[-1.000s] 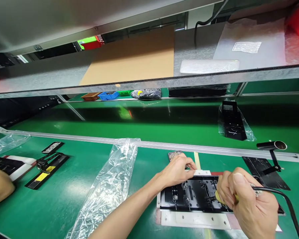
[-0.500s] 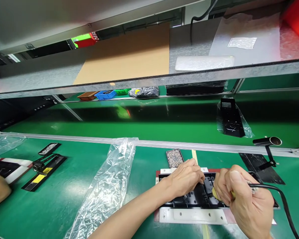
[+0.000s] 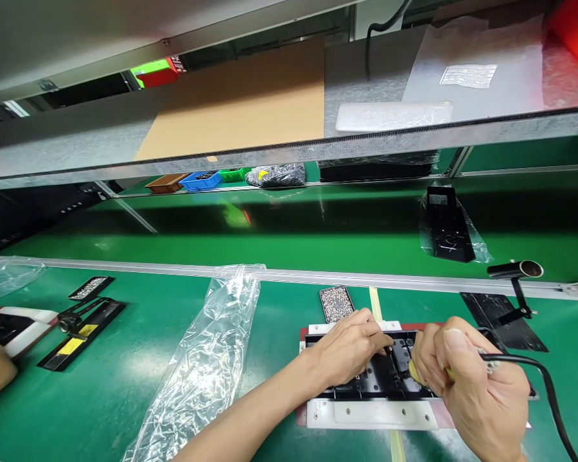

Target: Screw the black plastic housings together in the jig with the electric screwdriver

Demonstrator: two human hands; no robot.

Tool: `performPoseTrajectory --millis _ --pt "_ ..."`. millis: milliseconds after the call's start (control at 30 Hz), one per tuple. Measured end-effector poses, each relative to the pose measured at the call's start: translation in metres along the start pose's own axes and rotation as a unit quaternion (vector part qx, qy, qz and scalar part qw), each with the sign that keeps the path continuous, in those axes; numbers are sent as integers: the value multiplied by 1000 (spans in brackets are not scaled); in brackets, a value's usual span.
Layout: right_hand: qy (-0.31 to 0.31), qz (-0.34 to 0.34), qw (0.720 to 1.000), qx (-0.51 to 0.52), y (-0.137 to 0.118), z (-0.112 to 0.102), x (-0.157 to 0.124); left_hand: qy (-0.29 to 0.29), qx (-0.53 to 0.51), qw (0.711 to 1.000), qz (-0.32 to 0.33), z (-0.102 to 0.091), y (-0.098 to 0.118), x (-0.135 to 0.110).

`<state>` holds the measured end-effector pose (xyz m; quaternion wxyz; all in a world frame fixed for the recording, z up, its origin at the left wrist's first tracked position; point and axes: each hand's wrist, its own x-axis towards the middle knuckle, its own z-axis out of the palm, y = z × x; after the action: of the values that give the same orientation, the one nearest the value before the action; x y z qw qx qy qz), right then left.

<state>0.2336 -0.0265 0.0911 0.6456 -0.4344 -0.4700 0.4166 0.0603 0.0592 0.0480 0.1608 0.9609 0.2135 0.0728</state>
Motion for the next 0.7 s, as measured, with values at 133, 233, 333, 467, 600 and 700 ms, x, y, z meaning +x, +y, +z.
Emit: performPoseTrajectory --millis 133,233,333,467,600,700 --pt "4 2 1000 -1 -1 1 0 15 25 999 15 7 -1 -9" --pt "-1 -5 1000 0 -1 2 -1 15 69 997 29 11 -2 -11" --pt "2 -8 1000 -3 -1 2 -2 4 81 996 29 11 -2 -11" --pt "-1 0 1000 3 -2 2 -3 6 83 996 26 10 -2 -11" --pt "3 0 1000 -6 -2 3 -2 5 99 995 30 10 -1 -12" --pt "5 -7 1000 -17 -2 2 2 6 106 994 33 11 -1 -11"
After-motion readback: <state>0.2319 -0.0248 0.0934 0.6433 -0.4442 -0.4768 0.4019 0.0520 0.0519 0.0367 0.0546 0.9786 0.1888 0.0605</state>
